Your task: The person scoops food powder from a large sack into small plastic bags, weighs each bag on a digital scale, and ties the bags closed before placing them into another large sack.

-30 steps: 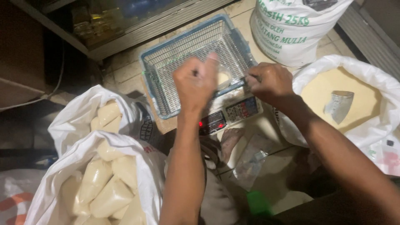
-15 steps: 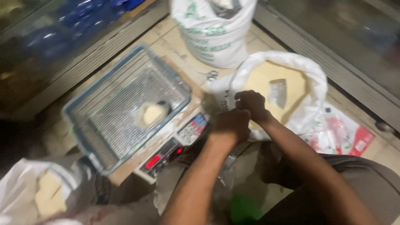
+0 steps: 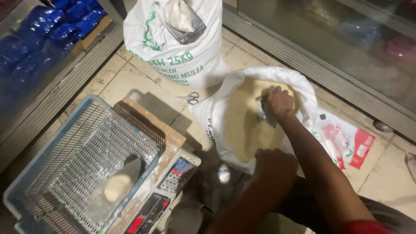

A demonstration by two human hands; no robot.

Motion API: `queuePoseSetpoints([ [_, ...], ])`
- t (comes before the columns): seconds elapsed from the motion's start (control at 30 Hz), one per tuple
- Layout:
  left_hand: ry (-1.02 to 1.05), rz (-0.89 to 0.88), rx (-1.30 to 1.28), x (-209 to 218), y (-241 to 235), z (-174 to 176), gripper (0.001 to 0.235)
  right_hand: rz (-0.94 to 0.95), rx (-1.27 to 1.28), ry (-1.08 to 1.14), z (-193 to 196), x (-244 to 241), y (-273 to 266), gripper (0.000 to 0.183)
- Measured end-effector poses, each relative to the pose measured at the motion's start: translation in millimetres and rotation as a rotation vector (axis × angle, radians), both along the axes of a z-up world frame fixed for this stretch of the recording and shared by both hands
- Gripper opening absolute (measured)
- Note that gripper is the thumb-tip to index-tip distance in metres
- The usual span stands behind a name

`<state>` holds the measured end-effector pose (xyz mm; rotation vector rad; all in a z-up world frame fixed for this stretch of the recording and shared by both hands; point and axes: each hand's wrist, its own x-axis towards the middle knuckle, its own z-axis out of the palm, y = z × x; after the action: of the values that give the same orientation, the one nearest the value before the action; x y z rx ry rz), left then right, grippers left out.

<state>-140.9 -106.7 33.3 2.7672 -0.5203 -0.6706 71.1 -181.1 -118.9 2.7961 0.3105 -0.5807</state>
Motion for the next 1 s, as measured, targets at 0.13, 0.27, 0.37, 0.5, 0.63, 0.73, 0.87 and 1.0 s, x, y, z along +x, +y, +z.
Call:
queuePoseSetpoints([
  [0.13, 0.315, -0.029, -0.026, 14.2, -1.3, 39.3, 0.029, 0.131, -0.024, -0.145, -115.0, 34.7, -26.2, 0.034],
  [0.27, 0.37, -0.055, -0.02, 15.6, 4.2, 33.0, 0.031, 0.35, 0.093, -0.357, -145.2, 43.7, -46.6, 0.026],
  [0.37, 0.309, -0.055, 0.023, 9.6, 9.8, 17.3, 0.032, 0.507, 0.294, -0.478, -83.9, 21.5, -46.9, 0.026],
  [0.5, 0.286, -0.055, 0.135, 14.9, 36.4, 49.9, 0.035, 0.389, 0.467, -0.097, 42.2, 1.1, -25.7, 0.027],
  [0.63, -0.03, 0.065, 0.118, 2.9, 58.4, -18.5, 0.013, -0.616, 0.833, 0.142, 118.7, -16.0, -30.1, 0.077],
  [0.73, -0.25, 0.109, 0.252, 7.0, 82.5, -8.6, 0.021, 0.13, 0.912, -0.398, 94.9, -3.9, -63.4, 0.041],
  [0.87, 0.19, 0.584, -0.193, 13.2, 100.5, 20.0, 0.057, -0.339, 1.343, -0.378, 146.2, -24.9, -45.3, 0.054],
  [1.0, 0.081, 0.837, -0.681, 5.2, 108.9, 35.8, 0.097, -0.683, 1.471, -0.078, 179.0, -58.9, -10.7, 0.066],
])
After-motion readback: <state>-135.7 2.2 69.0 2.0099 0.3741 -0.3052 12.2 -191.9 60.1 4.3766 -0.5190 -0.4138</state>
